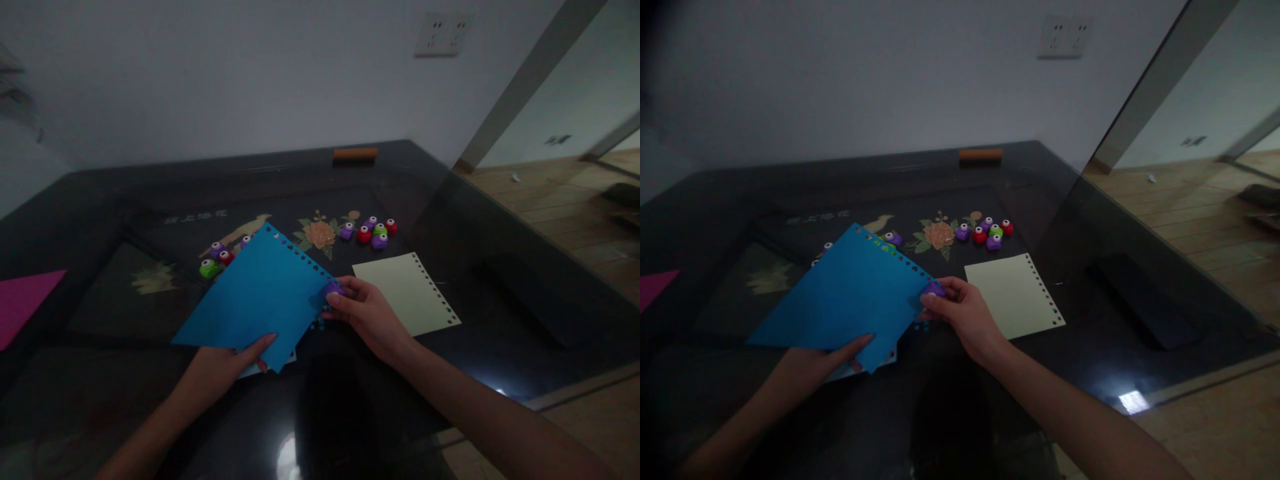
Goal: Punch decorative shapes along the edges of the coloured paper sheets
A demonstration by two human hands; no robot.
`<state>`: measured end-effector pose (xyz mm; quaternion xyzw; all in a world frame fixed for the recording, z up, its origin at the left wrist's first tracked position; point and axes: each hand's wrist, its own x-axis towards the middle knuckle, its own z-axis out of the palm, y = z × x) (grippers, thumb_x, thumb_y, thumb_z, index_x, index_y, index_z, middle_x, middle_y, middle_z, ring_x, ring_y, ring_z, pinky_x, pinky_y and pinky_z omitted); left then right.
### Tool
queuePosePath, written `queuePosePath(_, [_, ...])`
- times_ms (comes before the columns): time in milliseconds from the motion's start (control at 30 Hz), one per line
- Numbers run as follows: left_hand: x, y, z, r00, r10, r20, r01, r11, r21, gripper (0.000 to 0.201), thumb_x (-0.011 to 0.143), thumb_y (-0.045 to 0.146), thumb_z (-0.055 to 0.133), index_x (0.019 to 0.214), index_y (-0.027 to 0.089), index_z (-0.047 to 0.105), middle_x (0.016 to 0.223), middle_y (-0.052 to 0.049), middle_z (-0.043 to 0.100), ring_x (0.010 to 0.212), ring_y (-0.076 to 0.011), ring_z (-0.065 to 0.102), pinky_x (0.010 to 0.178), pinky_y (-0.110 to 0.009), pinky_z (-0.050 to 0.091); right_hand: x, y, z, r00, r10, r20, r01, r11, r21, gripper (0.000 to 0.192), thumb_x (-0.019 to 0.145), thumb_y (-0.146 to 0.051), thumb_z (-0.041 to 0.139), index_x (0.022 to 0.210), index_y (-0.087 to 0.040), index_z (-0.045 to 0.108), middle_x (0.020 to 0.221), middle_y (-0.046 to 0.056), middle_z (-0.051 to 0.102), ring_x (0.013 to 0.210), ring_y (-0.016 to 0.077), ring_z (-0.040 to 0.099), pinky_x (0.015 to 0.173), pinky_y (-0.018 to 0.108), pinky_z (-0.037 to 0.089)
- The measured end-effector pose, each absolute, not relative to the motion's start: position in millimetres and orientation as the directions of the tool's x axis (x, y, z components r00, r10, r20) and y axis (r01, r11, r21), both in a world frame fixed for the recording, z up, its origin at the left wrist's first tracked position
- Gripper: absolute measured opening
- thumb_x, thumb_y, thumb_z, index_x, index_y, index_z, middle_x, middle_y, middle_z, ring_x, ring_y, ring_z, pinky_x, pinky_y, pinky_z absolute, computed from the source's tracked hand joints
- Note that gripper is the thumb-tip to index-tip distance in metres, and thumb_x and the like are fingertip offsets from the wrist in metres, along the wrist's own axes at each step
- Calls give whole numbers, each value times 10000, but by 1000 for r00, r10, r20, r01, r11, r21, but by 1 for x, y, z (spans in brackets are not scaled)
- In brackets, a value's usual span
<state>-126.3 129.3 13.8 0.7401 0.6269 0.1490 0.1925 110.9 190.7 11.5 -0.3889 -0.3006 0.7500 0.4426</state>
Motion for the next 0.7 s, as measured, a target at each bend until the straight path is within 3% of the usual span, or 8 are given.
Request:
queuePosePath(433, [-140, 126, 6, 357, 934, 18, 891, -346, 293, 409, 813, 179, 342, 990, 278, 697, 803, 2, 735, 700, -194, 664, 758, -329, 504, 111, 192, 9, -294, 903, -314, -414, -416, -809, 310, 580, -240, 802, 828, -161, 636, 773, -4, 642, 676, 111, 604, 632, 266, 540])
queuePosePath(700, [-138, 128, 5, 344, 939, 19, 883, -330, 333, 395, 814, 192, 354, 988, 267, 700, 747, 1, 737, 657, -193, 663, 716, -302, 512, 111, 191, 12, -291, 904, -313, -404, -412, -817, 285, 594, -239, 795, 817, -162, 634, 761, -7, 637, 660, 102, 600, 611, 239, 537])
